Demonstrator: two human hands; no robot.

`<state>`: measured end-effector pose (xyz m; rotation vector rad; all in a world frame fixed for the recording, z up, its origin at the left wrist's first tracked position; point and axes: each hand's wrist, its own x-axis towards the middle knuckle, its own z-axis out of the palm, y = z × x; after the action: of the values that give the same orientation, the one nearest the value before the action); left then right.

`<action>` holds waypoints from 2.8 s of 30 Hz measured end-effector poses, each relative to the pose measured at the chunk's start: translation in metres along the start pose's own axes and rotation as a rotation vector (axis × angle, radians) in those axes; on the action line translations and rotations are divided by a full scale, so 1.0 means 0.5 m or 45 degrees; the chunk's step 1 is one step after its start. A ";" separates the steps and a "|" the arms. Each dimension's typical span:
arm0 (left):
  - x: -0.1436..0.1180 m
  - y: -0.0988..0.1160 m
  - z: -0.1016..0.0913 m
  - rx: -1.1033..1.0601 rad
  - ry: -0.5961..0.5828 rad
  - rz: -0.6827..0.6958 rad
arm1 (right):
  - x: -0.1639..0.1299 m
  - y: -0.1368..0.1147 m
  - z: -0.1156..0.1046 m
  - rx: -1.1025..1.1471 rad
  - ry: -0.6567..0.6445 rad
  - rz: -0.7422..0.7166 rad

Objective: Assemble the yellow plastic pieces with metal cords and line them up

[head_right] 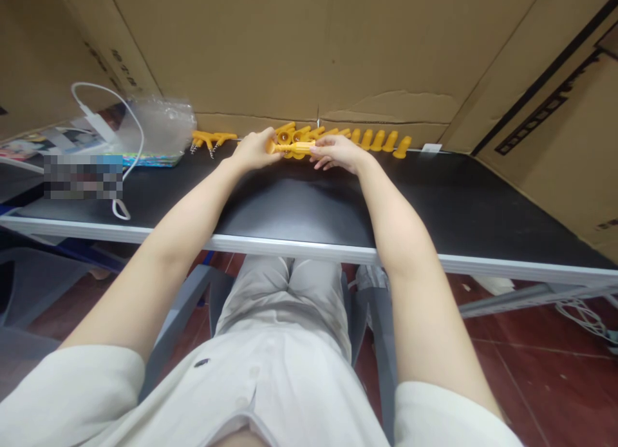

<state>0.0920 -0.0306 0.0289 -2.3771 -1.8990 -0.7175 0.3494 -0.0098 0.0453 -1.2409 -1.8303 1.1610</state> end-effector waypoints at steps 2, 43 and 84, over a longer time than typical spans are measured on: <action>0.002 -0.003 0.002 -0.008 0.002 0.007 | 0.001 0.001 -0.001 0.012 -0.009 0.004; -0.006 0.007 -0.008 0.048 -0.014 -0.002 | -0.011 -0.019 0.020 0.130 0.026 0.096; -0.007 0.012 -0.004 0.085 -0.015 -0.043 | -0.007 -0.007 0.023 0.056 0.081 -0.055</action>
<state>0.0961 -0.0362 0.0311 -2.3212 -1.9395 -0.6331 0.3397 -0.0175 0.0439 -1.1943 -1.7675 1.1198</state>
